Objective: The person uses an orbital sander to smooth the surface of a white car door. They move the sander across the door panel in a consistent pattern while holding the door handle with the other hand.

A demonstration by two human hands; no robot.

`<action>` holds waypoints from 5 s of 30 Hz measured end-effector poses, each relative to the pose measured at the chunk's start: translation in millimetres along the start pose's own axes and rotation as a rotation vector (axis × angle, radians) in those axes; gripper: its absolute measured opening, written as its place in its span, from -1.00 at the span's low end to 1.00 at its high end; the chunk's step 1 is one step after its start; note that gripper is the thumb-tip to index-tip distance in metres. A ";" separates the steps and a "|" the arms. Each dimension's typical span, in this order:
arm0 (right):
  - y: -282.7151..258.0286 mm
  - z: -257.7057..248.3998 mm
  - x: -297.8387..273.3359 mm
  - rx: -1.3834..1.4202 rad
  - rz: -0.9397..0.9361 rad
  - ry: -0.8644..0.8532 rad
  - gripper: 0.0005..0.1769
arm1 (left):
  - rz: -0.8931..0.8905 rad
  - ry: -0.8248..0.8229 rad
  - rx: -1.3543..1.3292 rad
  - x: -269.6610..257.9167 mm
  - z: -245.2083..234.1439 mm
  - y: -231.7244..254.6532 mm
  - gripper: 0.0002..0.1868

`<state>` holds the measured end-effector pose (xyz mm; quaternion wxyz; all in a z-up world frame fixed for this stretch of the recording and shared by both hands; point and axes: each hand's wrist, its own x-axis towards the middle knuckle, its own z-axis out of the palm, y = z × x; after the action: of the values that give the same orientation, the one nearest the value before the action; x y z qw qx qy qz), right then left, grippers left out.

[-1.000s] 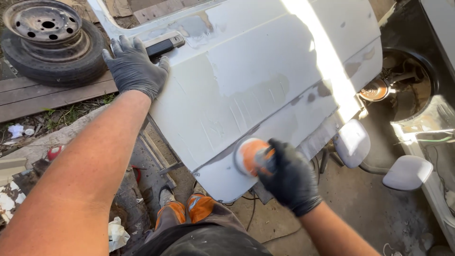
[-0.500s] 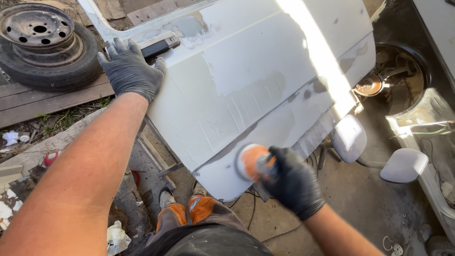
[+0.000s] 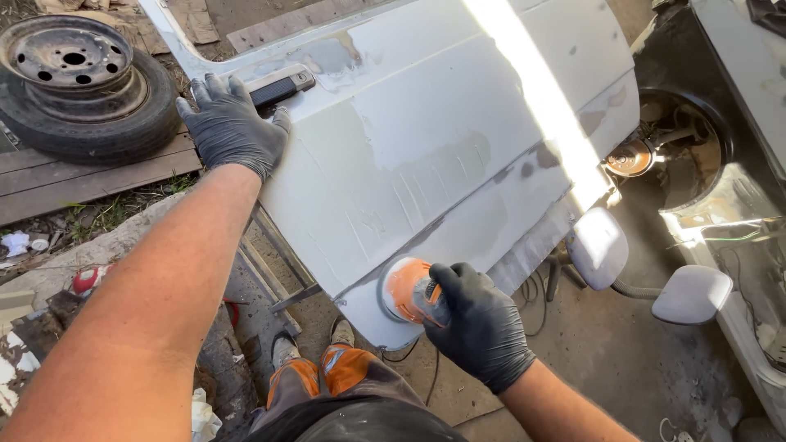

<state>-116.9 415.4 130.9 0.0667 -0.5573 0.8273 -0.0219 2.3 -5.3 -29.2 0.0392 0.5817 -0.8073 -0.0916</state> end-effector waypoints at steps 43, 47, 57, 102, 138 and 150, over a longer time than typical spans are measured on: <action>26.0 7.0 4.9 -0.052 0.015 -0.041 -0.16 | -0.068 -0.215 -0.065 -23.6 -61.3 12.4 -0.04; 47.2 13.2 10.7 -0.059 0.017 0.021 -0.09 | -0.045 -0.226 -0.049 -19.2 -57.0 15.4 0.05; 68.8 12.4 20.0 -0.091 0.059 -0.084 -0.05 | -0.038 -0.177 -0.062 -27.6 -70.0 12.5 0.04; -18.5 -1.9 2.5 -0.019 0.024 -0.126 -0.62 | 0.015 0.028 -0.014 -2.6 2.4 2.3 0.09; 32.2 -1.5 21.9 -0.050 0.228 -0.160 -0.26 | -0.024 -0.158 -0.064 -22.4 -44.6 8.8 0.04; 63.4 -5.1 32.7 -0.059 0.279 -0.066 -0.29 | -0.028 -0.140 -0.059 -25.5 -45.3 10.7 0.00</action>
<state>-187.9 408.9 126.1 0.0798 -0.4391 0.8944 0.0302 8.2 17.5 18.4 -0.0015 0.5838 -0.7967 -0.1562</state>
